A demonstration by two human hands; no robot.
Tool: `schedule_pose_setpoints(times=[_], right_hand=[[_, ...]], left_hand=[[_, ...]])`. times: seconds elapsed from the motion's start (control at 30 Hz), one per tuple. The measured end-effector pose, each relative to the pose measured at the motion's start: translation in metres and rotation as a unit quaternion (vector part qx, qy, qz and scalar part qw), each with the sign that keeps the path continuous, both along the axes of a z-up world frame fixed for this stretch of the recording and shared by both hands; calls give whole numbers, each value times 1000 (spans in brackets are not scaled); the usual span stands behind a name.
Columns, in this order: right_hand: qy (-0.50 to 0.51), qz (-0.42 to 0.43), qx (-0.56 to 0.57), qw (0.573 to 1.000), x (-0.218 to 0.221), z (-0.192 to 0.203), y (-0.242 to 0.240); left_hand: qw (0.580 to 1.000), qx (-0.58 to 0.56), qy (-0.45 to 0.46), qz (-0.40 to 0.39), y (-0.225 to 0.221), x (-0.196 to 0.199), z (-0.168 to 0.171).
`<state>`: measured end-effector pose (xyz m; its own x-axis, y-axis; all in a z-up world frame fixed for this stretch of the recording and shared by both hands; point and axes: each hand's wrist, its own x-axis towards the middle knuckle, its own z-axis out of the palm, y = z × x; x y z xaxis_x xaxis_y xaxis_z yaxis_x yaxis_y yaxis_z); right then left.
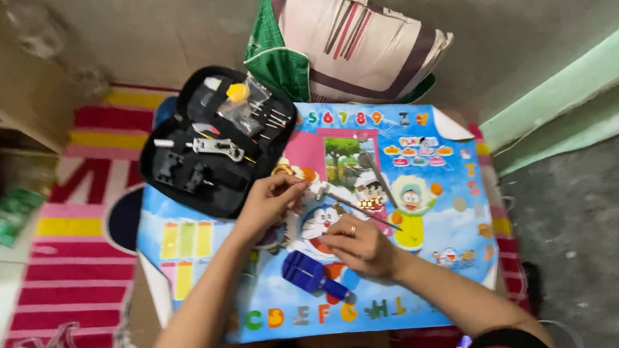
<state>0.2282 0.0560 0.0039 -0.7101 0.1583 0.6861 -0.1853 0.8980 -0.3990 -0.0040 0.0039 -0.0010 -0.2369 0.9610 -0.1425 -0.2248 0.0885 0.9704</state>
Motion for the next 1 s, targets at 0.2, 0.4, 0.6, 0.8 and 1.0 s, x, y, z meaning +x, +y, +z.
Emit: schedule_pose_setpoints(times=[0.2, 0.4, 0.6, 0.8, 1.0], right_hand=[[33, -23, -35, 999, -12, 20, -14], [-23, -39, 93, 995, -7, 22, -6], [-28, -22, -3, 999, 7, 10, 8], [-6, -120, -2, 993, 6, 18, 12], [119, -233, 30, 965, -3, 24, 19]], left_hand=[[999, 1, 43, -12, -5, -3, 6], [997, 18, 71, -14, 5, 0, -5], [999, 5, 46, 16, -2, 2, -1], [1000, -9, -11, 5, 0, 4, -13], [1000, -7, -7, 8, -4, 6, -4]])
